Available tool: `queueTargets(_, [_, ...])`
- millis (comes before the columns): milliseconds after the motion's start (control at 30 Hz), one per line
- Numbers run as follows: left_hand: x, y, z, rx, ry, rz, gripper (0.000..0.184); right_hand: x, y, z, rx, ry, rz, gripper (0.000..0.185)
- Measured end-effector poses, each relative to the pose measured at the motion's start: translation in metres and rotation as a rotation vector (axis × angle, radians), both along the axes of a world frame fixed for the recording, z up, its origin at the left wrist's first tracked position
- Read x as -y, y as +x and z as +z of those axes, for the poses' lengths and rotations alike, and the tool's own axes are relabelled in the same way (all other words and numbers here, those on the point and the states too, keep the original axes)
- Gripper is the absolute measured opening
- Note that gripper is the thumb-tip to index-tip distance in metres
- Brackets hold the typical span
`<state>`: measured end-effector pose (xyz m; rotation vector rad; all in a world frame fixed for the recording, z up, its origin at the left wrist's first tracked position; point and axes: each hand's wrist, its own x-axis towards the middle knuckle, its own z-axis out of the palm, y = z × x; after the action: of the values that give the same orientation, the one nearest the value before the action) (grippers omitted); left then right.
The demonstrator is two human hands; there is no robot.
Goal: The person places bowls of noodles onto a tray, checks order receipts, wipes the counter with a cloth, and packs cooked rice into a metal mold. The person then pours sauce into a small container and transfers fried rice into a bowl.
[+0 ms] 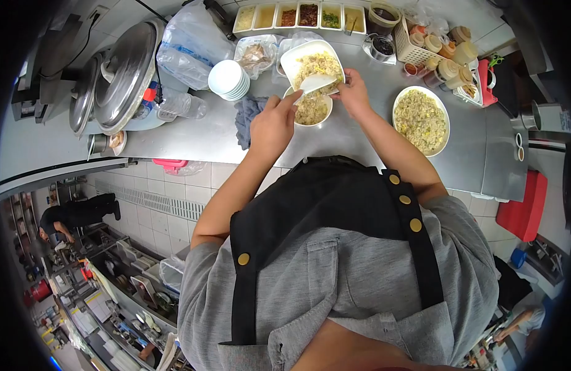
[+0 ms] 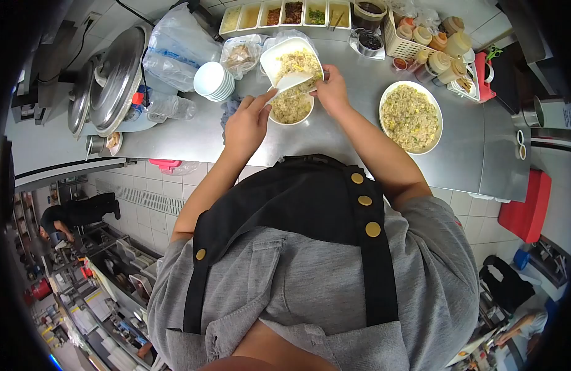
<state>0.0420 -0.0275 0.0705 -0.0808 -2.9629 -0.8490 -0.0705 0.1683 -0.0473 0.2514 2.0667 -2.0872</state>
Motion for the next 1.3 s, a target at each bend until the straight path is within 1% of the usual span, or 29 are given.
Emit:
queueTargets(67, [0.000,-0.005,-0.011,-0.057,-0.138,-0.044,0.034,0.001,0.000,-0.002,-0.002,-0.029,-0.015,0.045])
queueTargets(167, [0.002,-0.009,-0.019,-0.044,-0.154,-0.070,0.035,0.005,0.004,0.000,-0.007,-0.062,-0.020,0.044])
queueTargets(233, [0.004,-0.008,-0.020,-0.040,-0.167,-0.073,0.034,0.007,0.005,0.000,0.003,-0.003,-0.011,0.046])
queueTargets(300, [0.007,-0.007,-0.021,-0.039,-0.181,-0.074,0.034,0.009,0.004,-0.001,0.000,-0.009,-0.020,0.046])
queueTargets(367, [0.011,-0.001,-0.021,-0.012,-0.140,-0.042,0.033,0.010,0.003,-0.001,-0.002,-0.016,-0.029,0.047])
queueTargets(567, [0.023,0.006,-0.011,0.001,-0.151,-0.040,0.032,0.009,0.002,0.003,-0.005,0.020,-0.007,0.048])
queueTargets(733, [0.014,-0.023,0.029,-0.103,-0.157,-0.018,0.031,0.009,-0.002,0.005,0.031,0.009,0.039,0.048])
queueTargets(800, [0.010,-0.044,0.027,-0.190,-0.192,-0.042,0.032,0.008,-0.004,0.005,0.036,0.011,0.070,0.048])
queueTargets(833, [0.009,-0.053,0.024,-0.192,-0.193,-0.035,0.032,0.008,-0.004,0.004,0.043,0.012,0.095,0.047])
queueTargets(900, [0.009,-0.066,0.020,-0.227,-0.348,-0.093,0.032,0.007,-0.005,0.006,0.050,0.010,0.106,0.046])
queueTargets(1000, [0.019,-0.067,0.013,-0.230,-0.393,-0.145,0.035,0.003,-0.006,0.011,0.062,-0.014,0.123,0.044])
queueTargets(1067, [0.029,-0.058,0.005,-0.200,-0.376,-0.129,0.035,0.000,-0.004,0.014,0.063,-0.036,0.130,0.043])
queueTargets(1200, [0.031,-0.051,0.019,-0.098,-0.384,-0.123,0.033,0.001,-0.002,0.009,0.028,-0.003,0.139,0.044])
queueTargets(1267, [0.030,-0.057,0.023,-0.127,-0.382,-0.099,0.033,0.002,-0.003,0.004,0.004,0.011,0.152,0.045])
queueTargets(1300, [0.031,-0.060,0.023,-0.157,-0.379,-0.079,0.032,0.003,-0.003,0.004,0.014,0.034,0.166,0.043])
